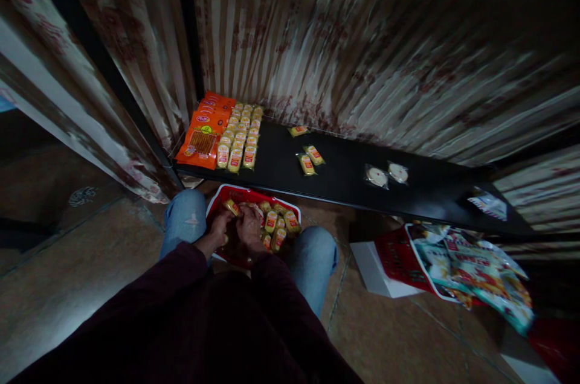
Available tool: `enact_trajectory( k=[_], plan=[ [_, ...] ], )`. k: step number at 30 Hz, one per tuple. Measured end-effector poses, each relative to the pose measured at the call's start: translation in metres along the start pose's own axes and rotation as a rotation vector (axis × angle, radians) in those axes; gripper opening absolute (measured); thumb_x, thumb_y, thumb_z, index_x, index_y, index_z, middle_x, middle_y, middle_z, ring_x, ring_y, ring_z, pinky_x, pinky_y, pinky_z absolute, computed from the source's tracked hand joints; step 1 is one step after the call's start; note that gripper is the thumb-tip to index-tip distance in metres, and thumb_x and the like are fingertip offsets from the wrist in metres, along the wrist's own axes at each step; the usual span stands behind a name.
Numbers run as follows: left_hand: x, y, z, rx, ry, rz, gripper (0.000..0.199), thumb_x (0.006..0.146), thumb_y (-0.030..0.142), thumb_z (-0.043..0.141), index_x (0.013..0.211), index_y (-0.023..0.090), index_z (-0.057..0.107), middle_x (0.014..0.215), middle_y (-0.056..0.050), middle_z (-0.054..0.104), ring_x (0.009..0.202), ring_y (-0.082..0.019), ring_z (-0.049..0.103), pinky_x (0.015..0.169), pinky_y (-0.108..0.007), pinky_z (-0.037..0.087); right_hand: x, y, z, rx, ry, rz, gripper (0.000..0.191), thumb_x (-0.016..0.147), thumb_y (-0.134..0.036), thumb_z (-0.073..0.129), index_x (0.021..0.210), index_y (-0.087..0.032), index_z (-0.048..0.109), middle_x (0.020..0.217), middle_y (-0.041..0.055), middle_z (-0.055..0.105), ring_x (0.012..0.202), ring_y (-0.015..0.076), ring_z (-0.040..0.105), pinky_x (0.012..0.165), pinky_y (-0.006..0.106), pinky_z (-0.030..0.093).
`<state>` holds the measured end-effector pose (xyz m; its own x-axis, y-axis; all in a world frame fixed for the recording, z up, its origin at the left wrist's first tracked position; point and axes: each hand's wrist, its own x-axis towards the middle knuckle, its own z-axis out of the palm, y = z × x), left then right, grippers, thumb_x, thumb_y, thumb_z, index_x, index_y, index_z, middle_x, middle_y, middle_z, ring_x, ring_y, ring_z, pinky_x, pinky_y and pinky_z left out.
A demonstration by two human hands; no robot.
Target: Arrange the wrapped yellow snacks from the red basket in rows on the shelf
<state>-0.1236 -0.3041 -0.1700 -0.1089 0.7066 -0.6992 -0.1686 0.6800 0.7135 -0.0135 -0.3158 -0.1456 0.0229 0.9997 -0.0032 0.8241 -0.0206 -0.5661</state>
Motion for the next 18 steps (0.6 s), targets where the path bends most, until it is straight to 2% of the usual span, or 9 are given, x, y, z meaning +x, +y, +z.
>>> enact_trajectory(
  k=[4,9,12,15,18],
  plan=[
    [-0.007,0.011,0.001,-0.114,-0.037,-0.005,0.035,0.076,0.049,0.042,0.069,0.019,0.059,0.084,-0.007,0.067,0.083,-0.018,0.059,0.063,-0.026,0.039,-0.002,0.005,0.001,0.145,0.11,-0.028,0.049,0.073,-0.003,0.043,0.119,-0.015,0.053,0.117,0.0088,0.06,0.112,0.0201,0.049,0.1,0.036,0.037],
    [-0.02,0.024,0.003,-0.294,-0.175,-0.055,0.051,0.077,0.062,0.04,0.068,0.016,0.06,0.07,-0.009,0.066,0.069,-0.018,0.059,0.052,-0.025,0.036,-0.005,0.005,-0.011,0.211,0.155,-0.044,0.058,0.075,-0.002,0.039,0.131,-0.015,0.042,0.122,0.01,0.057,0.117,0.0187,0.048,0.103,0.036,0.037],
    [-0.028,0.03,0.004,-0.298,-0.348,-0.129,0.052,0.079,0.06,0.04,0.074,0.014,0.063,0.069,-0.011,0.067,0.065,-0.018,0.061,0.05,-0.024,0.037,-0.008,0.006,-0.021,0.205,0.122,-0.035,0.062,0.075,0.0,0.035,0.136,-0.013,0.037,0.126,0.0114,0.055,0.118,0.0177,0.048,0.102,0.034,0.038],
    [-0.033,0.031,0.004,-0.273,-0.506,-0.201,0.05,0.081,0.055,0.04,0.085,0.011,0.064,0.079,-0.014,0.069,0.074,-0.02,0.065,0.055,-0.025,0.042,-0.011,0.012,-0.031,0.185,0.091,-0.016,0.064,0.076,0.0,0.031,0.139,-0.014,0.034,0.128,0.0108,0.054,0.119,0.0172,0.047,0.102,0.034,0.039],
    [-0.033,0.029,0.004,-0.316,-0.514,-0.221,0.034,0.08,0.04,0.046,0.095,0.013,0.062,0.087,-0.013,0.07,0.082,-0.021,0.066,0.061,-0.027,0.048,-0.012,0.018,-0.04,0.136,0.063,-0.024,0.064,0.077,-0.001,0.031,0.139,-0.015,0.034,0.13,0.0093,0.053,0.122,0.0182,0.044,0.103,0.036,0.037]
  ],
)
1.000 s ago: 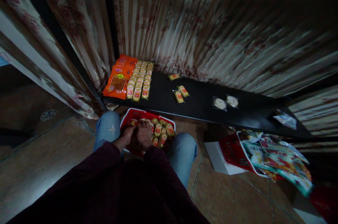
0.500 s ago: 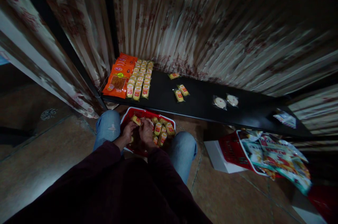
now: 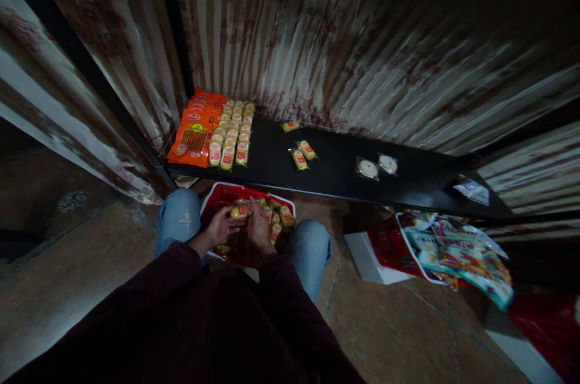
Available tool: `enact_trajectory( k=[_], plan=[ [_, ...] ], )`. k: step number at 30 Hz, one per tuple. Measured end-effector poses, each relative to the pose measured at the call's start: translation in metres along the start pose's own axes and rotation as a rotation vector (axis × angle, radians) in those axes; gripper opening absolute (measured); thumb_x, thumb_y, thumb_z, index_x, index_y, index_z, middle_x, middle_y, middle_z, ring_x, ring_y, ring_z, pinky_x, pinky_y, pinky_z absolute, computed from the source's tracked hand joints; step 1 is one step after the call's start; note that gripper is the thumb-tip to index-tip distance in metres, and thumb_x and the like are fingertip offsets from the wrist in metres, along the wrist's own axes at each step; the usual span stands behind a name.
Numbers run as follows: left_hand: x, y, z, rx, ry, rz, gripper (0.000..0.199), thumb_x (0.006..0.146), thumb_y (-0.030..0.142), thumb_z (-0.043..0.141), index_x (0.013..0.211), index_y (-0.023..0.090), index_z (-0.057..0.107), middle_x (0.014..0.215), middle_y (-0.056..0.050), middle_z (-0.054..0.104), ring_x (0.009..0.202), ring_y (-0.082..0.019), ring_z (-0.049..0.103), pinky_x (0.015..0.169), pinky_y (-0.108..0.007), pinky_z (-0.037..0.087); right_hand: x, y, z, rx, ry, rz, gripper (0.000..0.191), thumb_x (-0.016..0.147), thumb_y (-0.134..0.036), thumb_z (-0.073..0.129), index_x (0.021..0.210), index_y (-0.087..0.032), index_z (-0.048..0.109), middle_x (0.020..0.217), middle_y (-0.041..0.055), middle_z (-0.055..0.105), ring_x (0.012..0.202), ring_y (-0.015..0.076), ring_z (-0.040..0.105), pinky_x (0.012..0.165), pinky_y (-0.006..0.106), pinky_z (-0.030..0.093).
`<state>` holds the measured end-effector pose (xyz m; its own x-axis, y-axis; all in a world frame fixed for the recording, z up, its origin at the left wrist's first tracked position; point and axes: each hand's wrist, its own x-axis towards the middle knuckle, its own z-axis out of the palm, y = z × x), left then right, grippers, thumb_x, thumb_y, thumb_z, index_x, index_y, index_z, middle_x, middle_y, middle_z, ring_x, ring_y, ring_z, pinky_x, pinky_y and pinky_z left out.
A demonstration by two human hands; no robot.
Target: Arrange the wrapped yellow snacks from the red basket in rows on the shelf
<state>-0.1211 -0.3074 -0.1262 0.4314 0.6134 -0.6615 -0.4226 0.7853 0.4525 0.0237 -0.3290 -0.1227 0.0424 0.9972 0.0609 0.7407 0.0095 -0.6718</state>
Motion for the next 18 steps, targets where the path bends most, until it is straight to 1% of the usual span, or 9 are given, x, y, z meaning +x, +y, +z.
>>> enact_trajectory(
  k=[2,4,6,8,12,16,18],
  plan=[
    [0.002,-0.002,-0.001,-0.041,0.014,0.022,0.027,0.076,0.025,0.05,0.098,0.014,0.06,0.091,-0.011,0.07,0.085,-0.021,0.066,0.066,-0.028,0.051,-0.001,0.002,-0.005,-0.032,-0.025,-0.009,0.064,0.077,0.0,0.032,0.139,-0.016,0.035,0.129,0.0079,0.054,0.121,0.0187,0.044,0.103,0.035,0.036],
    [0.003,-0.004,-0.002,-0.067,-0.001,0.034,0.03,0.071,0.013,0.051,0.1,0.015,0.059,0.096,-0.009,0.069,0.087,-0.02,0.065,0.071,-0.031,0.052,-0.002,0.004,-0.009,-0.048,-0.04,-0.021,0.064,0.076,0.0,0.033,0.137,-0.016,0.038,0.127,0.007,0.055,0.12,0.0189,0.045,0.103,0.034,0.036],
    [0.003,-0.004,-0.002,-0.073,-0.03,0.024,0.035,0.068,0.007,0.05,0.101,0.015,0.059,0.099,-0.009,0.068,0.09,-0.02,0.065,0.075,-0.033,0.053,-0.004,0.005,-0.011,-0.039,-0.035,-0.027,0.061,0.076,0.0,0.032,0.135,-0.016,0.042,0.125,0.007,0.057,0.119,0.0189,0.045,0.103,0.033,0.036],
    [0.001,-0.004,0.0,-0.082,-0.038,0.015,0.032,0.069,0.007,0.05,0.099,0.014,0.059,0.102,-0.01,0.067,0.093,-0.021,0.064,0.078,-0.035,0.053,-0.005,0.006,-0.011,-0.016,-0.015,-0.029,0.058,0.077,-0.001,0.032,0.132,-0.015,0.046,0.124,0.0071,0.057,0.119,0.0186,0.045,0.103,0.033,0.036],
    [-0.004,-0.003,0.005,-0.109,-0.061,0.046,0.021,0.077,0.018,0.055,0.098,0.015,0.061,0.106,-0.01,0.066,0.098,-0.022,0.062,0.084,-0.037,0.051,-0.009,0.007,-0.013,0.026,0.012,-0.053,0.057,0.075,-0.001,0.031,0.128,-0.013,0.05,0.125,0.0069,0.057,0.119,0.0173,0.044,0.104,0.032,0.035],
    [-0.009,-0.004,0.008,-0.015,-0.054,0.048,0.024,0.074,0.012,0.06,0.098,0.015,0.063,0.105,-0.01,0.066,0.096,-0.021,0.063,0.082,-0.035,0.051,-0.013,0.007,-0.013,0.048,0.046,-0.064,0.058,0.074,-0.001,0.032,0.128,-0.015,0.048,0.127,0.0072,0.055,0.121,0.0173,0.043,0.105,0.034,0.034],
    [-0.011,-0.005,0.009,0.017,-0.044,0.038,0.028,0.074,0.01,0.061,0.101,0.016,0.062,0.103,-0.009,0.067,0.093,-0.02,0.064,0.082,-0.035,0.051,-0.014,0.007,-0.011,0.061,0.118,-0.04,0.059,0.074,-0.003,0.034,0.131,-0.014,0.044,0.13,0.009,0.052,0.123,0.0187,0.041,0.106,0.037,0.032]
  ],
)
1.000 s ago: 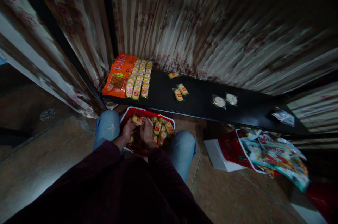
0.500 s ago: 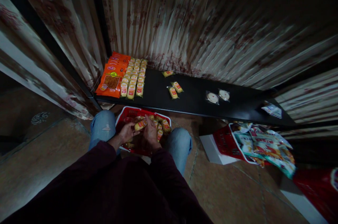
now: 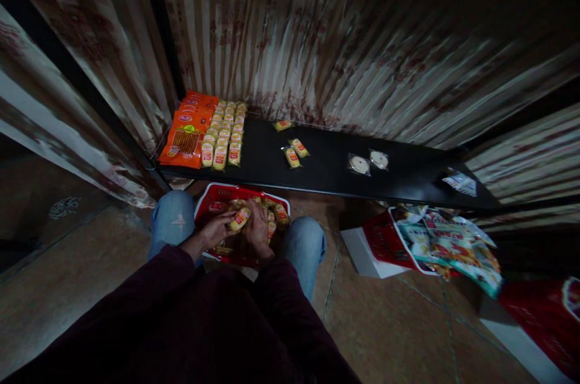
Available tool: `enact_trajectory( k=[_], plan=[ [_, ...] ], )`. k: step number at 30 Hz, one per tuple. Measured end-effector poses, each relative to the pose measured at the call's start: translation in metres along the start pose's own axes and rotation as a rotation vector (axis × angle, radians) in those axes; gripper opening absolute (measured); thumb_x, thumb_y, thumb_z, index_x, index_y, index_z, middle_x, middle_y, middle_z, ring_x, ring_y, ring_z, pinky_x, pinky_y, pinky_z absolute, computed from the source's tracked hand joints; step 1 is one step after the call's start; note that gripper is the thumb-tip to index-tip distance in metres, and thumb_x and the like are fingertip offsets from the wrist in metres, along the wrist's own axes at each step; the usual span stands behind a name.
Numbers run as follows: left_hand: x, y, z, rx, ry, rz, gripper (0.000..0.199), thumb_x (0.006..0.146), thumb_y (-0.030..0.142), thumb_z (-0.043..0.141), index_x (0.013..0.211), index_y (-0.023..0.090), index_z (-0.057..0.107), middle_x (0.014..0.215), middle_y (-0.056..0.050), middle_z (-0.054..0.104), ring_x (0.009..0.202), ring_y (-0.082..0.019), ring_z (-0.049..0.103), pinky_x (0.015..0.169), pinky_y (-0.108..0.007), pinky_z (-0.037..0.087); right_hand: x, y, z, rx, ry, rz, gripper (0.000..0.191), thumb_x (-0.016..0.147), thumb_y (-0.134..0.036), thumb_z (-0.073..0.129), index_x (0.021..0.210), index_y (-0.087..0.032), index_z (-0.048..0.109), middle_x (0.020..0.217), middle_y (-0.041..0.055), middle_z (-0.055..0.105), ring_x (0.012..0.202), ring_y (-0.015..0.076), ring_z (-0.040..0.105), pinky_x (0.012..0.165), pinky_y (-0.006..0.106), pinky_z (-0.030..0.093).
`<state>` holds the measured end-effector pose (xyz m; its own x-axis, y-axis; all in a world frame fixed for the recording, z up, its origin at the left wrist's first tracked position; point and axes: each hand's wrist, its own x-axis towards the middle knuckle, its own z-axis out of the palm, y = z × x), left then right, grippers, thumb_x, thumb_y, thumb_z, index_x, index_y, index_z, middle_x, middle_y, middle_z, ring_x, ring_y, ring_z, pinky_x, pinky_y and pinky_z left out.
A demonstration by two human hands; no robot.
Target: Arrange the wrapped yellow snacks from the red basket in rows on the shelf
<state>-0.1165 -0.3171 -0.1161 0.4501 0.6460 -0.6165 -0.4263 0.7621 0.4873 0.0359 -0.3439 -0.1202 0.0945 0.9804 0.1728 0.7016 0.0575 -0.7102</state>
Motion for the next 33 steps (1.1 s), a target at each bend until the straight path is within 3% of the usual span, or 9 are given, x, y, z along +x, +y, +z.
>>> enact_trajectory(
  k=[3,7,11,17,21,25,33],
  plan=[
    [-0.001,-0.002,-0.001,-0.012,0.016,-0.006,0.027,0.075,0.01,0.061,0.101,0.017,0.06,0.098,-0.008,0.068,0.085,-0.018,0.065,0.085,-0.039,0.05,-0.004,0.002,0.005,0.082,0.106,0.117,0.053,0.078,-0.011,0.037,0.131,-0.01,0.043,0.127,0.013,0.054,0.119,0.0197,0.047,0.102,0.036,0.037],
    [0.002,-0.007,-0.004,-0.035,0.044,-0.006,0.023,0.076,0.01,0.063,0.097,0.017,0.058,0.09,-0.005,0.068,0.08,-0.015,0.066,0.089,-0.042,0.048,-0.01,0.004,0.011,0.267,0.101,0.241,0.041,0.084,-0.021,0.036,0.122,-0.012,0.049,0.11,0.0117,0.064,0.102,0.0177,0.059,0.091,0.031,0.045],
    [0.006,-0.013,-0.003,-0.04,0.025,0.02,0.024,0.075,0.011,0.065,0.097,0.016,0.057,0.092,-0.006,0.067,0.081,-0.014,0.065,0.09,-0.039,0.048,-0.015,0.007,0.014,0.397,0.113,0.272,0.042,0.084,-0.028,0.04,0.122,-0.013,0.049,0.113,0.0118,0.063,0.102,0.0174,0.06,0.087,0.029,0.048],
    [0.01,-0.022,0.005,-0.001,0.102,0.082,0.023,0.075,0.01,0.064,0.096,0.017,0.059,0.093,-0.005,0.066,0.082,-0.013,0.064,0.087,-0.036,0.05,-0.019,0.012,0.02,0.462,0.13,0.352,0.034,0.084,-0.031,0.042,0.108,-0.015,0.06,0.111,0.011,0.065,0.102,0.018,0.06,0.089,0.032,0.048],
    [0.01,-0.026,0.009,0.078,0.098,0.176,0.021,0.071,0.015,0.068,0.09,0.018,0.06,0.101,-0.005,0.063,0.083,-0.014,0.062,0.081,-0.034,0.051,-0.02,0.016,0.024,0.53,0.137,0.366,0.033,0.084,-0.028,0.042,0.109,-0.016,0.06,0.11,0.0097,0.066,0.1,0.0175,0.062,0.089,0.033,0.049],
    [0.01,-0.027,0.012,0.154,0.084,0.246,0.026,0.067,0.022,0.072,0.087,0.018,0.057,0.096,-0.004,0.061,0.081,-0.015,0.062,0.071,-0.03,0.052,-0.02,0.019,0.025,0.507,0.123,0.38,0.033,0.083,-0.028,0.042,0.109,-0.017,0.059,0.11,0.0094,0.066,0.099,0.0169,0.062,0.088,0.033,0.049],
    [0.008,-0.026,0.02,0.236,0.141,0.274,0.026,0.064,0.025,0.072,0.084,0.019,0.058,0.092,-0.002,0.06,0.076,-0.013,0.059,0.063,-0.025,0.05,-0.021,0.016,0.025,0.581,0.163,0.432,0.034,0.08,-0.03,0.048,0.108,-0.014,0.058,0.107,0.0113,0.066,0.096,0.0185,0.062,0.087,0.032,0.049]
  ],
)
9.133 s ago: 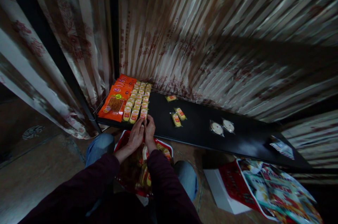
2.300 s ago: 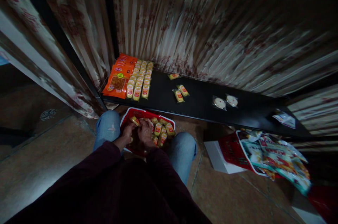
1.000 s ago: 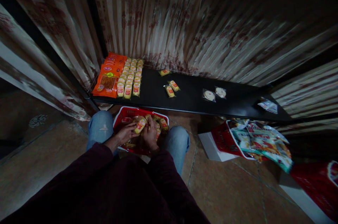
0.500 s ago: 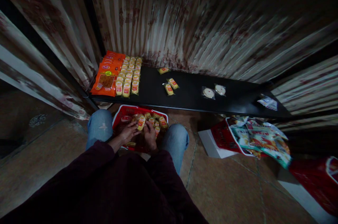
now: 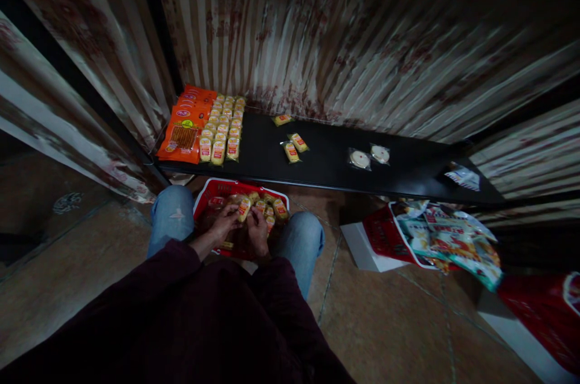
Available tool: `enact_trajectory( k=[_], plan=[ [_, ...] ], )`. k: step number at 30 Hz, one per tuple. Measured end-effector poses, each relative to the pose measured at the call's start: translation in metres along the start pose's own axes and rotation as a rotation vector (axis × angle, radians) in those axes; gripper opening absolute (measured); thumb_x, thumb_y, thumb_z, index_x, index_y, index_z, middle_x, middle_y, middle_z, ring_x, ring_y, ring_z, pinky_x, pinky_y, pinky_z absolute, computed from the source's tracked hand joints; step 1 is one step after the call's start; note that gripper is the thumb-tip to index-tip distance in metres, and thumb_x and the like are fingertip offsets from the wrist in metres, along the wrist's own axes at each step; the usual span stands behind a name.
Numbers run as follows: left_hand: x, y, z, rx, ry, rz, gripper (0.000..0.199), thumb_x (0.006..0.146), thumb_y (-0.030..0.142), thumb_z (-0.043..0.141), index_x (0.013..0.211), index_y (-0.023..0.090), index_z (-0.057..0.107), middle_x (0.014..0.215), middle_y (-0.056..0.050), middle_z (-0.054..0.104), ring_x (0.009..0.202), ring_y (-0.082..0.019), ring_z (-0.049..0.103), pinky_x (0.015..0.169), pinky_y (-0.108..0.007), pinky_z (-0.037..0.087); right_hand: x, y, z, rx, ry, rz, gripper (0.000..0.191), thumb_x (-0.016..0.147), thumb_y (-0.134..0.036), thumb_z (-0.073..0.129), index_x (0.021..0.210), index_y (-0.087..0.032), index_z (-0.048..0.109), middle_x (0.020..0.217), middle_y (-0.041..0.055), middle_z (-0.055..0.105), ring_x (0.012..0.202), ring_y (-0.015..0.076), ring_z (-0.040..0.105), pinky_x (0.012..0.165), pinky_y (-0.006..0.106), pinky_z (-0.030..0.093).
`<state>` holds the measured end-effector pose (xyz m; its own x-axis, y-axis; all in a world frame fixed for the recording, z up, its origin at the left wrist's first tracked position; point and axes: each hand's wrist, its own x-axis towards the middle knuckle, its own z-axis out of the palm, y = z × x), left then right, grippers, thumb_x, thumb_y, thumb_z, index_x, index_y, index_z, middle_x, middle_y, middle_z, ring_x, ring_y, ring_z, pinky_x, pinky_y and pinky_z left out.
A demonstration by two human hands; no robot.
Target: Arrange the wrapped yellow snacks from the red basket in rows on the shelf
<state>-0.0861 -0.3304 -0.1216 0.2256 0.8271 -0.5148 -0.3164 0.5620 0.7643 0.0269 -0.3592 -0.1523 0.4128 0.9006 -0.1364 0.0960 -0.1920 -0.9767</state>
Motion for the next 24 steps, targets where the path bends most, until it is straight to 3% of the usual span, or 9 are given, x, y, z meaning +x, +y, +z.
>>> enact_trajectory(
  k=[7,13,19,24],
  plan=[
    [-0.004,0.001,0.004,0.061,0.089,-0.095,0.028,0.066,0.03,0.069,0.092,0.021,0.063,0.106,-0.006,0.062,0.091,-0.018,0.059,0.065,-0.023,0.046,0.0,0.0,0.0,0.013,-0.005,0.032,0.036,0.077,-0.034,0.053,0.107,-0.015,0.058,0.096,0.0083,0.068,0.085,0.0174,0.065,0.08,0.031,0.052],
    [-0.012,0.004,0.009,0.082,0.06,-0.119,0.044,0.066,0.032,0.071,0.107,0.018,0.06,0.118,-0.012,0.059,0.103,-0.023,0.055,0.067,-0.024,0.045,0.001,0.001,0.002,0.105,-0.004,0.06,0.038,0.075,-0.035,0.056,0.108,-0.016,0.058,0.098,0.008,0.068,0.084,0.0172,0.065,0.079,0.03,0.053],
    [-0.009,0.001,0.008,0.109,0.069,-0.121,0.039,0.065,0.028,0.071,0.101,0.02,0.063,0.117,-0.008,0.06,0.085,-0.015,0.058,0.06,-0.021,0.043,-0.001,-0.005,0.001,0.188,0.024,0.054,0.038,0.073,-0.038,0.06,0.104,-0.017,0.061,0.093,0.0067,0.069,0.081,0.0173,0.064,0.075,0.03,0.053],
    [-0.006,0.0,0.006,0.094,0.011,-0.12,0.031,0.065,0.029,0.069,0.094,0.017,0.065,0.092,-0.005,0.068,0.068,-0.01,0.056,0.05,-0.018,0.035,-0.002,-0.008,-0.001,0.159,0.034,-0.025,0.033,0.076,-0.036,0.058,0.103,-0.018,0.064,0.098,0.0069,0.069,0.086,0.0177,0.063,0.078,0.031,0.052]
  ],
)
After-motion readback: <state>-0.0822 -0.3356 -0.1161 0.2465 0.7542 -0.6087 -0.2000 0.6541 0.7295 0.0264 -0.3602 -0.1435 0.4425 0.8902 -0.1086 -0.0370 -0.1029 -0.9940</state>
